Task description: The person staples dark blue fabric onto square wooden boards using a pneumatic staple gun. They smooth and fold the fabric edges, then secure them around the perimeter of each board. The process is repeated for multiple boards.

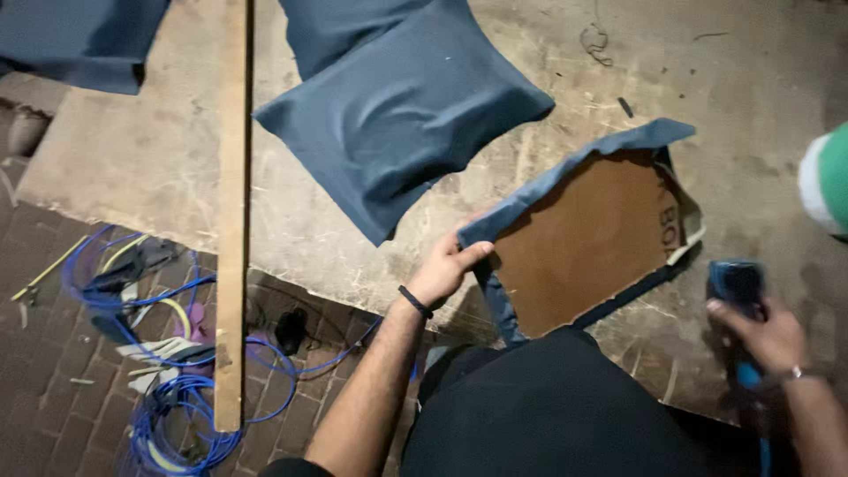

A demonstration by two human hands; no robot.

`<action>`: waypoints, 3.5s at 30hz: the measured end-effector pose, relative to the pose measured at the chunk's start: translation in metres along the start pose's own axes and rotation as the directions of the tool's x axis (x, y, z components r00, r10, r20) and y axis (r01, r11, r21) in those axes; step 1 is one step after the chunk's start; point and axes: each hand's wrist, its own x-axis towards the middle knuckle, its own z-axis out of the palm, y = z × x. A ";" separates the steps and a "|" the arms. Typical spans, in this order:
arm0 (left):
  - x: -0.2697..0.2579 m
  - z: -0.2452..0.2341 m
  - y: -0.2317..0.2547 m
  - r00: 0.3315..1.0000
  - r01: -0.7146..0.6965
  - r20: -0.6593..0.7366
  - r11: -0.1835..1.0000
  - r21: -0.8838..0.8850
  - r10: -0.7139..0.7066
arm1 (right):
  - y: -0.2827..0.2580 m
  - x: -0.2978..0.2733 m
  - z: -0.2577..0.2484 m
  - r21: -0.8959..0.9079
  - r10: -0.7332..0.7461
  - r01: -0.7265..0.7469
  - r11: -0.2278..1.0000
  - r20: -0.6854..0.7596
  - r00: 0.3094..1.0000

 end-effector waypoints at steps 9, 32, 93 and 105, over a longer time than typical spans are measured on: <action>-0.005 0.010 0.002 0.998 -0.029 0.052 0.998 0.058 0.026 | -0.172 -0.181 -0.011 0.067 -0.655 0.663 0.745 0.258 0.710; -0.008 0.016 0.017 0.994 -0.062 0.100 0.989 0.132 0.049 | -0.212 -0.212 -0.013 0.383 -0.825 0.733 0.561 0.195 0.530; 0.272 0.258 0.021 0.559 0.064 0.828 0.998 0.023 -0.055 | -0.168 -0.052 -0.128 0.959 -0.253 -0.096 0.266 0.166 0.953; 0.260 0.192 0.062 0.823 0.191 0.280 0.706 0.683 -0.494 | -0.217 0.020 0.006 0.971 -0.532 -0.147 -0.188 0.025 0.847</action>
